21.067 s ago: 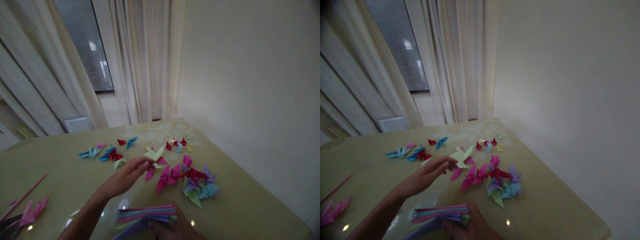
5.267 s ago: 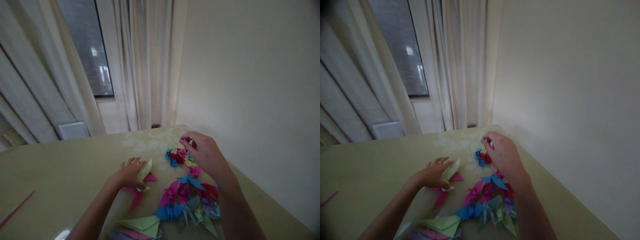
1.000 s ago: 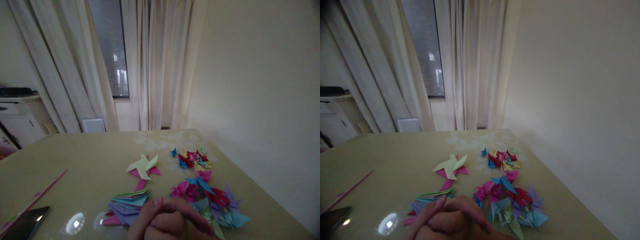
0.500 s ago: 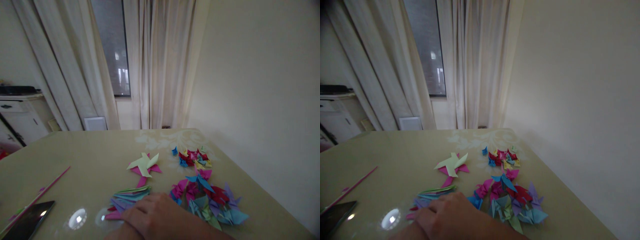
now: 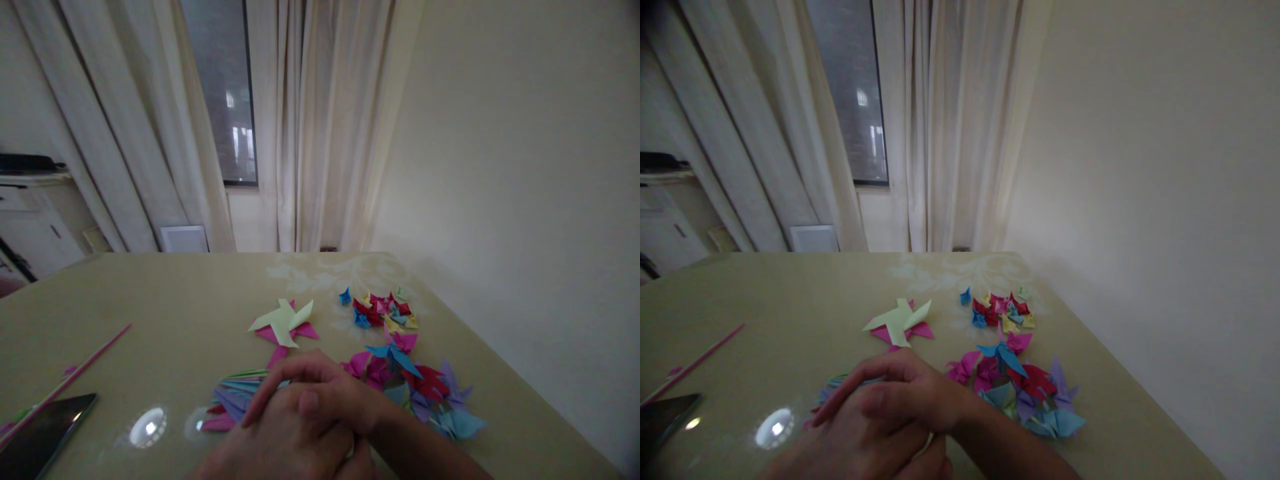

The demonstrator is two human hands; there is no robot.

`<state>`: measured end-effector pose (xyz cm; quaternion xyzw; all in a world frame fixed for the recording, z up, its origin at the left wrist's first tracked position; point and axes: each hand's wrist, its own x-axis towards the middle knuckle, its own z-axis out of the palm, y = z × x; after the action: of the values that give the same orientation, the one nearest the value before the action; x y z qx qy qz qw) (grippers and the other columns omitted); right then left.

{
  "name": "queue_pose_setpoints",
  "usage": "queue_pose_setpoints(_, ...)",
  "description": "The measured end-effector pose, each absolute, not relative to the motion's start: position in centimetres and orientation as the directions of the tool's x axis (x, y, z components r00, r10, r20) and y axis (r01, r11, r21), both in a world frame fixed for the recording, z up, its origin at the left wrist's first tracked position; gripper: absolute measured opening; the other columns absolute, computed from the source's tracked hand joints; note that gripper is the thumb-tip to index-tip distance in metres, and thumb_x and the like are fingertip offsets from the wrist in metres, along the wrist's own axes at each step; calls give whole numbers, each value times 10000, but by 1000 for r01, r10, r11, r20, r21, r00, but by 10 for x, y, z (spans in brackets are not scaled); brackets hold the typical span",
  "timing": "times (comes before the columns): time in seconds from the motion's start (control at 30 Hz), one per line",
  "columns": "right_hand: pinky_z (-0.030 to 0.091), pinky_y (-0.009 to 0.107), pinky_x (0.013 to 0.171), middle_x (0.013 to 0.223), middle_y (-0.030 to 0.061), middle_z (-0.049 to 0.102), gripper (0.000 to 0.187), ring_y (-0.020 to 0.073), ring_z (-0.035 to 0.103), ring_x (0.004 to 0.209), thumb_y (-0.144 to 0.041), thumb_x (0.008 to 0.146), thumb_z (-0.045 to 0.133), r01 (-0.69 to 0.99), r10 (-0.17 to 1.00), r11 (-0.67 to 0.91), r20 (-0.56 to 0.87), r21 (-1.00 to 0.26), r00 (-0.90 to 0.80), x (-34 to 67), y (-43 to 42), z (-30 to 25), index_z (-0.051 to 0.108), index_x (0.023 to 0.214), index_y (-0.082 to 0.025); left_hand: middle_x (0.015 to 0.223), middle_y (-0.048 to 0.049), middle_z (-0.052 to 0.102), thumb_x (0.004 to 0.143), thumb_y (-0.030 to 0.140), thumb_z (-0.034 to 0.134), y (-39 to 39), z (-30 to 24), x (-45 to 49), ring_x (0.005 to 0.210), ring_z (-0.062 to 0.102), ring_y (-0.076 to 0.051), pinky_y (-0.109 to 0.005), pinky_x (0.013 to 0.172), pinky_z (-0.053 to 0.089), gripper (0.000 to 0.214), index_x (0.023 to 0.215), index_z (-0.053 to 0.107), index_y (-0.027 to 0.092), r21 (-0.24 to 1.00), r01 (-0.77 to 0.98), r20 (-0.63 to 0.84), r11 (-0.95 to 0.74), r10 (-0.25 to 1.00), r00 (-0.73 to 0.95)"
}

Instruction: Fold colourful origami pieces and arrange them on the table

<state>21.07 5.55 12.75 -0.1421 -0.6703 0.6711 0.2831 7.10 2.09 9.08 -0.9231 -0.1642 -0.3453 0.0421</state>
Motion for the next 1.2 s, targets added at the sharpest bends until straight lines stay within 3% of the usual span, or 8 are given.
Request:
queue_pose_setpoints(0.13, 579, 383, 1000, 903, 75, 756, 508, 234, 758, 937, -699, 894, 634, -432, 709, -152, 206, -889, -674, 197, 38, 115, 782, 1027, -232, 685, 31, 745, 1047, 131, 401, 35, 100, 54, 601, 692, -178, -320, 686, 597, 454, 778, 739, 272, -335, 300, 683, -893, -11, 730)
queue_pose_setpoints(0.27, 538, 400, 1073, 1142, 109, 742, 609, 250, 725, 1151, -702, 911, 566, -552, 770, -190, 225, -812, -597, 189, 25, 108, 710, 1251, -218, 954, 56, 816, 1029, 198, 552, 52, 97, 28, 811, 763, -156, -272, 843, 603, 275, 916, 776, 308, -450, 300, 697, -841, -121, 707)
queue_pose_setpoints(0.4, 437, 516, 1185, 1618, 166, 474, 1015, 328, 514, 1475, -749, 829, 655, -491, 720, 103, 406, -865, -563, 187, 29, 108, 316, 1642, -245, 1204, 13, 757, 983, 272, 656, 64, 102, 15, 1096, 726, -228, -419, 1074, 528, 191, 1152, 719, 334, -213, 555, 888, -805, 77, 452)
queue_pose_setpoints(0.53, 354, 573, 1230, 1791, 117, 157, 1218, 325, 293, 1608, -649, 873, 738, 53, 655, 597, 448, -800, -608, 188, 37, 100, -101, 1704, -350, 1688, -226, 353, 1083, 438, 436, 80, 109, 17, 1475, 439, -414, -657, 1179, 347, 581, 1613, 352, 217, 101, 749, 838, -655, 462, 291)
queue_pose_setpoints(0.63, 144, 689, 1277, 1817, 67, -32, 1182, 413, 64, 1649, -510, 843, 837, 427, 694, 707, 436, -564, -573, 191, 36, 96, 38, 1711, -429, 1752, -228, 201, 1104, 487, 328, 91, 106, 17, 1572, 286, -417, -665, 1223, 252, 685, 1699, 122, 217, 134, 770, 744, -624, 576, 338)
queue_pose_setpoints(0.77, -61, 795, 1232, 1816, 56, -30, 1146, 487, -37, 1632, -415, 845, 851, 765, 728, 612, 521, -200, -446, 203, 35, 112, 109, 1718, -404, 1780, -213, 137, 1048, 551, 492, 98, 101, 10, 1629, 148, -430, -686, 1258, 114, 870, 1718, 33, 237, 103, 858, 676, -504, 668, 311)
queue_pose_setpoints(0.97, -1, 769, 1241, 1811, 14, -84, 1090, 514, 5, 1626, -651, 825, 792, 924, 808, 370, 524, -96, -269, 277, 42, 130, 197, 1709, -417, 1779, -147, 247, 1010, 645, 547, 86, 60, -28, 1618, 249, -387, -660, 1277, 130, 888, 1720, 128, 313, 41, 878, 546, -477, 747, 380)
queue_pose_setpoints(1.2, 21, 800, 1216, 1798, 92, 140, 1141, 546, 79, 1611, -753, 648, 843, 1000, 954, 28, 299, -10, -24, 373, 12, 27, 409, 1646, -408, 1672, -57, 482, 930, 695, 636, 56, -54, -71, 1463, 536, -396, -556, 1196, 436, 866, 1673, 273, 437, 69, 794, 341, -604, 763, 550)
